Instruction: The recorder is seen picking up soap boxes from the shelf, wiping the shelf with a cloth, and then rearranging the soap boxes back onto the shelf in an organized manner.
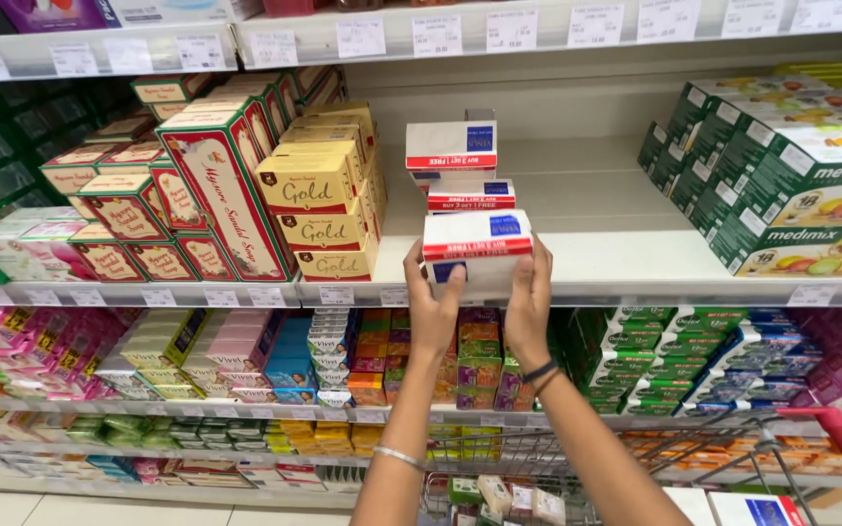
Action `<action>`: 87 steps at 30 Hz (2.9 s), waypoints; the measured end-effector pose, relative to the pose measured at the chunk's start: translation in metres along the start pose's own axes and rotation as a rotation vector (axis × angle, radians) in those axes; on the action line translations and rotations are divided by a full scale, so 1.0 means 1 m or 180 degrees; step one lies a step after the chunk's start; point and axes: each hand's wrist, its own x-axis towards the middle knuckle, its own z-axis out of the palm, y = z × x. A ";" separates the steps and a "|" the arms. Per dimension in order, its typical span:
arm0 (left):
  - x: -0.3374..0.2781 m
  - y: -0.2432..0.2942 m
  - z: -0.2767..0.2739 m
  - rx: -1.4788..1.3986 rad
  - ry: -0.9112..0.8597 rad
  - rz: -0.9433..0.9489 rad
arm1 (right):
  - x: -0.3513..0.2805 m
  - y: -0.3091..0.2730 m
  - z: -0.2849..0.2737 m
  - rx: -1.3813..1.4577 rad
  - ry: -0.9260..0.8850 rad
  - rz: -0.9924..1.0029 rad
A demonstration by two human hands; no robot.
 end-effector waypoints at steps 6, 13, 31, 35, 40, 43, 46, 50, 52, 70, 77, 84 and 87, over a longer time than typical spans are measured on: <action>-0.049 0.026 -0.030 -0.0324 -0.0455 -0.0247 | -0.055 -0.021 -0.030 0.0237 -0.0296 0.0075; -0.183 0.019 -0.081 -0.0417 0.0076 -0.0840 | -0.169 0.013 -0.053 0.0524 -0.1197 0.0557; -0.318 -0.048 -0.225 0.1191 0.0892 -0.2107 | -0.491 0.260 0.017 -0.1996 -0.2487 0.2485; -0.311 -0.052 -0.226 0.1837 0.0606 -0.2095 | -0.409 0.195 -0.021 -0.1241 -0.1121 0.2309; -0.321 -0.066 -0.206 0.2393 0.0127 -0.1401 | -0.354 0.117 -0.042 -0.0807 -0.1465 0.1841; -0.323 -0.071 -0.183 0.2452 -0.0066 -0.1266 | -0.325 0.059 -0.005 -0.0532 -0.2317 0.1501; -0.318 -0.060 -0.162 0.2139 -0.0036 -0.1133 | -0.310 0.062 -0.010 -0.1412 -0.2822 0.0086; -0.319 -0.057 -0.146 0.2181 -0.0130 -0.0991 | -0.303 0.069 -0.031 -0.1609 -0.2092 0.1102; -0.328 -0.068 -0.140 0.2275 -0.0106 -0.0961 | -0.298 0.046 -0.031 -0.1579 -0.2005 0.0929; -0.363 -0.096 -0.090 0.1035 0.0589 -0.2744 | -0.330 0.028 -0.102 -0.1840 -0.1921 0.0429; -0.372 -0.101 -0.082 0.0737 0.1008 -0.2718 | -0.335 0.049 -0.121 -0.2130 -0.2420 0.1410; -0.363 -0.104 -0.084 -0.0165 0.1370 -0.2825 | -0.343 0.013 -0.113 -0.1821 -0.2850 -0.0069; -0.341 -0.073 -0.080 -0.0439 0.1491 -0.3164 | -0.320 0.041 -0.137 -0.2272 -0.2222 0.0642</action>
